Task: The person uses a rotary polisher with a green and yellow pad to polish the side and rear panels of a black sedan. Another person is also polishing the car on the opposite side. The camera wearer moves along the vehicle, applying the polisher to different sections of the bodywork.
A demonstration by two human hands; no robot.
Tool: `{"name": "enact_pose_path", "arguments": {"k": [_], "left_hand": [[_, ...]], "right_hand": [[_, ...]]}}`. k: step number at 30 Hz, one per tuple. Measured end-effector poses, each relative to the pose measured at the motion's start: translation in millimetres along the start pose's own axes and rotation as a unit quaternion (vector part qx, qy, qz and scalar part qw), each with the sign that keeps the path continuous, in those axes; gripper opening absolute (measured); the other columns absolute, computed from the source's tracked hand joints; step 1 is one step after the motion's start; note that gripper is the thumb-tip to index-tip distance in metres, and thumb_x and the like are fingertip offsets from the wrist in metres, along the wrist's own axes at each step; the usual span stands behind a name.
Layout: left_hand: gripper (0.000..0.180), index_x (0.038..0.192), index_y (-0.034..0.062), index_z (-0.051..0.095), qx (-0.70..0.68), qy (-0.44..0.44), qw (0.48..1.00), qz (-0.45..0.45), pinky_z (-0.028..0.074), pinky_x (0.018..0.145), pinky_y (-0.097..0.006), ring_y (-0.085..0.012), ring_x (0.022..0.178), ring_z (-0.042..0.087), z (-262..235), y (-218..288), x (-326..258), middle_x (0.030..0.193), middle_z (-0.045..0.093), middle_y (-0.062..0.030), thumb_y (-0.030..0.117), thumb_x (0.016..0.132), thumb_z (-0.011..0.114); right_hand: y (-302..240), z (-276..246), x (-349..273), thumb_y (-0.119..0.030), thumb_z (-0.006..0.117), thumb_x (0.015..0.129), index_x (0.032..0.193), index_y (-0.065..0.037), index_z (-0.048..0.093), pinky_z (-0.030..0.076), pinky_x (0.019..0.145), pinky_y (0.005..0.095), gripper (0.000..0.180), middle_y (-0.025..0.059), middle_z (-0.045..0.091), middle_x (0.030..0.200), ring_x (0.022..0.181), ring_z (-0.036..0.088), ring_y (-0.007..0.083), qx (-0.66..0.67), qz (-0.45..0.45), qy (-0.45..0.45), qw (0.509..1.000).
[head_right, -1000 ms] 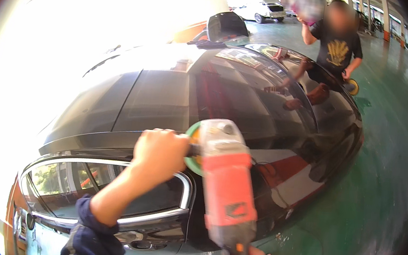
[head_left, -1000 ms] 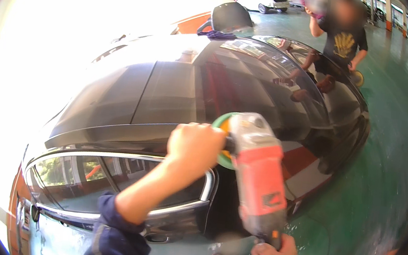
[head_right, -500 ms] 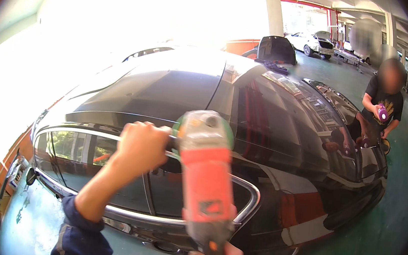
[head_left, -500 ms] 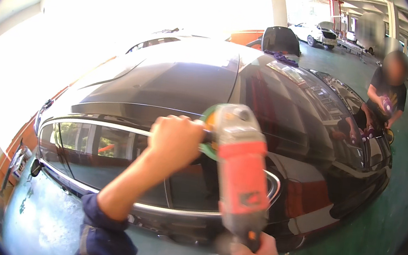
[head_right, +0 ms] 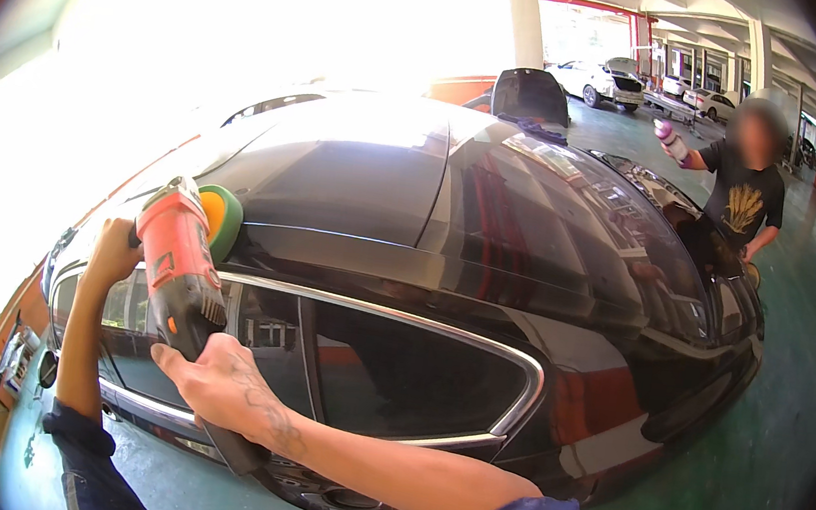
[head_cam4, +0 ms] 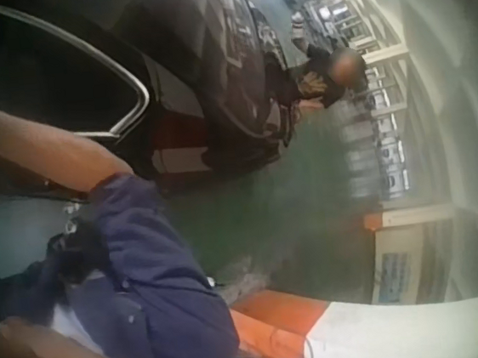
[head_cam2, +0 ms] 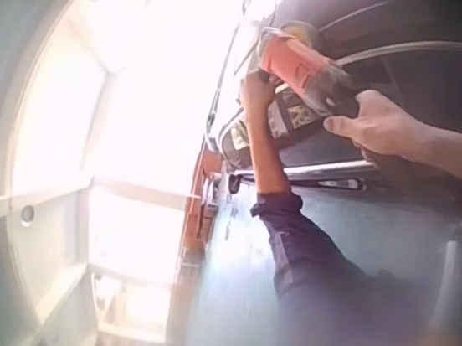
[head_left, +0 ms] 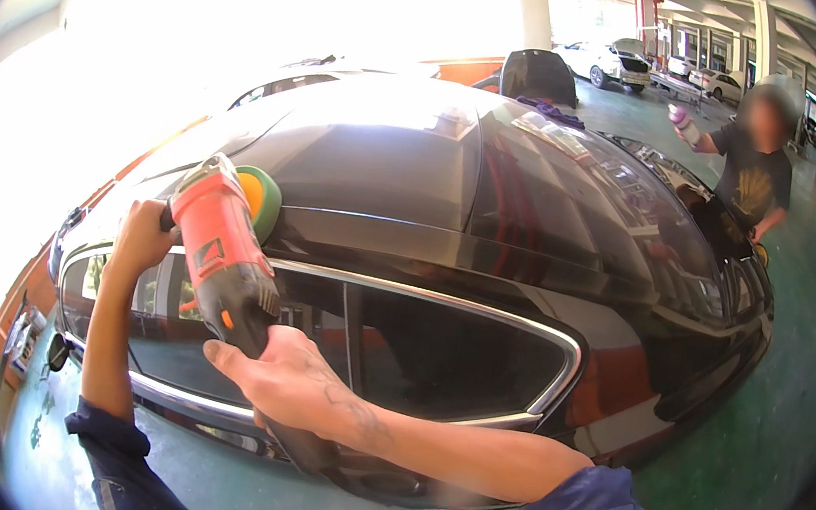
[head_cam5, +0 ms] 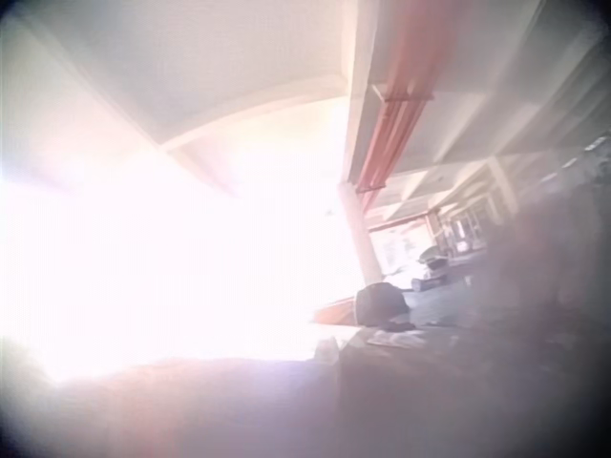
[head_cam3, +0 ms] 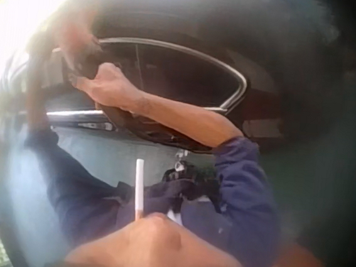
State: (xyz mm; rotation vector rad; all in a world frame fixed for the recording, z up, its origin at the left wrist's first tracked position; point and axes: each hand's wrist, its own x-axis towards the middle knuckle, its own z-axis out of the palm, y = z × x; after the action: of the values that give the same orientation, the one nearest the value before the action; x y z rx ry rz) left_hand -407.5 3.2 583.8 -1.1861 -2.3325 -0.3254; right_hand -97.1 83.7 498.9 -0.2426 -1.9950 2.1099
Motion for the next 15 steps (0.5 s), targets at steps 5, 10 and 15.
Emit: {"name": "enact_pose_path", "arguments": {"k": [5, 10, 15], "left_hand": [[0.011, 0.077, -0.0007, 0.068, 0.001, 0.003, 1.0, 0.028, 0.052, 0.068, -0.049, -0.0431, 0.073, 0.067, 1, 30, -17, 0.073, 0.066, -0.0246, 0.009, 0.074, 0.073], [0.008, 0.078, 0.0075, 0.07, 0.045, -0.005, 0.997, 0.059, 0.054, 0.074, -0.053, -0.0439, 0.077, 0.068, 1, 92, -46, 0.077, 0.069, -0.0214, 0.013, 0.072, 0.069], [0.016, 0.082, 0.0071, 0.069, 0.062, -0.009, 0.991, 0.115, 0.055, 0.07, -0.051, -0.0406, 0.074, 0.07, 10, 180, -79, 0.072, 0.069, -0.0187, 0.017, 0.07, 0.073]], "right_hand": [[13, -10, -17, -0.047, 0.064, 0.095, 0.066, 0.001, 0.056, 0.05, 0.053, 0.0352, 0.057, 0.0092, 0.058, 0.058, 0.049, 0.061, 0.0189, 0.02, 0.02, -0.005, 1.0], [33, -31, -83, -0.046, 0.069, 0.093, 0.101, 0.003, 0.057, 0.05, 0.056, 0.0338, 0.052, 0.0069, 0.06, 0.066, 0.055, 0.06, 0.0161, 0.028, 0.056, 0.021, 0.998], [64, -60, -159, -0.041, 0.076, 0.089, 0.115, -0.001, 0.059, 0.052, 0.061, 0.032, 0.051, 0.0051, 0.064, 0.074, 0.061, 0.061, 0.0136, 0.077, 0.115, 0.087, 0.987]]}}
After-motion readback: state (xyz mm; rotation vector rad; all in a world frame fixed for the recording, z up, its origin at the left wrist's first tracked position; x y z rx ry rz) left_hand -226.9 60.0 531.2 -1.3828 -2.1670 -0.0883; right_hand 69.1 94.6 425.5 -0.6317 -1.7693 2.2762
